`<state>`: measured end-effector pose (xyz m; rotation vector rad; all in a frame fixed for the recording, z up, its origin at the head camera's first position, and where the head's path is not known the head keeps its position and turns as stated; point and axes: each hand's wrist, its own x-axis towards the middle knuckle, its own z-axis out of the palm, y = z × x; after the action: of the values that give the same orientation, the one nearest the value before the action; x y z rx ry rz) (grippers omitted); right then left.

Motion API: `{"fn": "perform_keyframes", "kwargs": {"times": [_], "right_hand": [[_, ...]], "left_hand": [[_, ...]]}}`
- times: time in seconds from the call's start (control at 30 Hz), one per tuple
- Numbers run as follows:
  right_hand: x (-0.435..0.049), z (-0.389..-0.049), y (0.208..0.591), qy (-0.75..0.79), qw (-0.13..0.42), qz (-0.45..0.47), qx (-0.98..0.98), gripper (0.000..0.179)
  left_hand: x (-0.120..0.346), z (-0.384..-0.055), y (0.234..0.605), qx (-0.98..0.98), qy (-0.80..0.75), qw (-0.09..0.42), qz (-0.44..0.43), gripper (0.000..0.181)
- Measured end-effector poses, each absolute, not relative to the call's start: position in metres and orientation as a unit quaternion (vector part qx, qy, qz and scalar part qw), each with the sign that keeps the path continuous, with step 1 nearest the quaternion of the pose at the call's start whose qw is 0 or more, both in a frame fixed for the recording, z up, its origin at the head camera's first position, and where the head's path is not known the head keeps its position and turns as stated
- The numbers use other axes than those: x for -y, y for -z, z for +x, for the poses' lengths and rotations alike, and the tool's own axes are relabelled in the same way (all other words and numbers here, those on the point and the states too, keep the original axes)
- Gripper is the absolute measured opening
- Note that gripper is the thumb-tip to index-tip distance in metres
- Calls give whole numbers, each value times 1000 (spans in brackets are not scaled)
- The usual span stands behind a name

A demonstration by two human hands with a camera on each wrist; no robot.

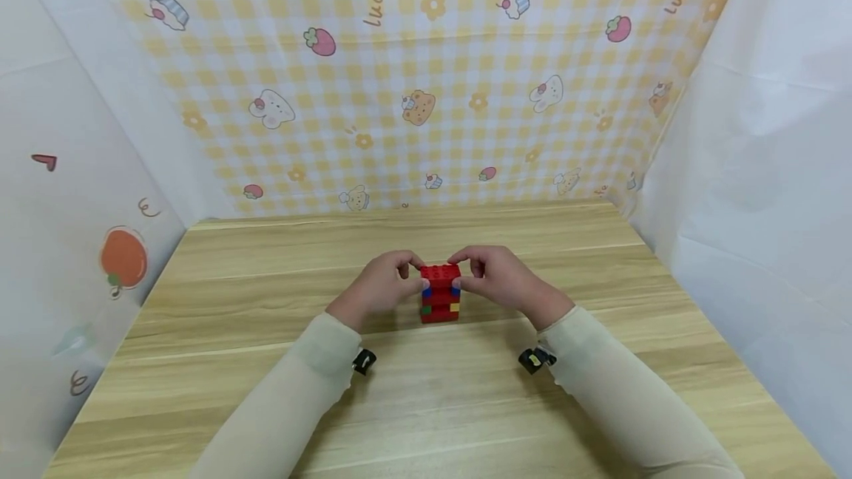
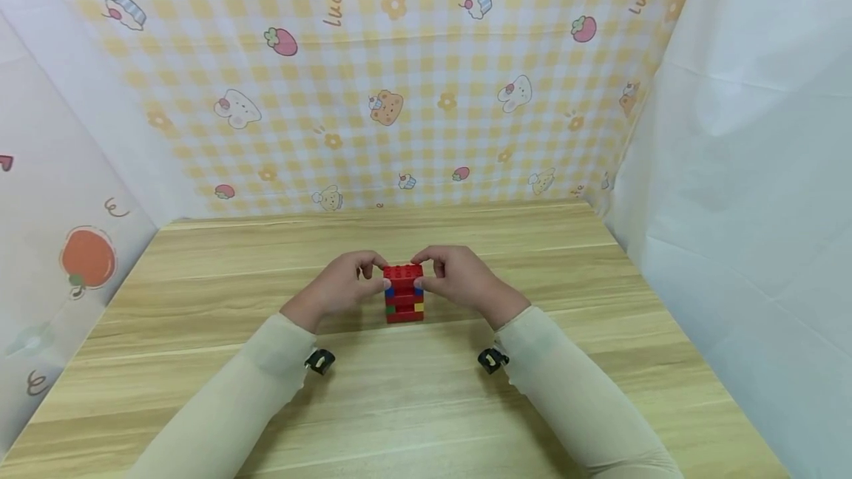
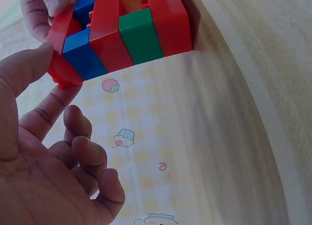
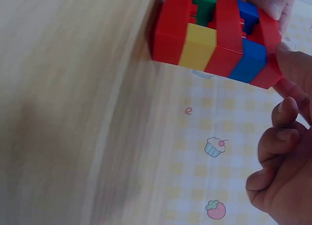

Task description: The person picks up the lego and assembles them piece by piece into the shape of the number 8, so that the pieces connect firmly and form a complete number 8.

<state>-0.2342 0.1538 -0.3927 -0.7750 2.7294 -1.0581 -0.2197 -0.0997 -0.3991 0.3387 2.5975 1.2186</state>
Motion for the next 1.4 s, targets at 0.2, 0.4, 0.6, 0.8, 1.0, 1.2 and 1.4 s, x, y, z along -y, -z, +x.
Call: {"fn": "perform_keyframes", "kwargs": {"times": [0.2, 0.4, 0.6, 0.8, 1.0, 1.2, 1.4], "right_hand": [[-154, -230, 396, 323, 27, -269, -907, 39], [-153, -228, 399, 281, 0, -286, -916, 48], [-149, -228, 397, 217, -12, -292, -931, 60], [-146, -232, 401, 156, 6, -283, -946, 75], [-142, -231, 405, 128, 42, -273, -953, 101], [-140, -234, 411, 95, 46, -264, -959, 113], [-136, -235, 412, 94, 59, -248, -962, 111]], "left_hand": [[99, -223, 398, -894, -416, 126, 113, 28], [99, -229, 399, -894, -415, 124, 112, 29], [98, -232, 400, -887, -433, 125, 103, 30], [97, -236, 402, -875, -457, 134, 91, 27], [98, -240, 405, -874, -457, 137, 90, 27], [96, -244, 409, -876, -454, 139, 81, 28], [96, -245, 411, -878, -451, 139, 79, 32]]}}
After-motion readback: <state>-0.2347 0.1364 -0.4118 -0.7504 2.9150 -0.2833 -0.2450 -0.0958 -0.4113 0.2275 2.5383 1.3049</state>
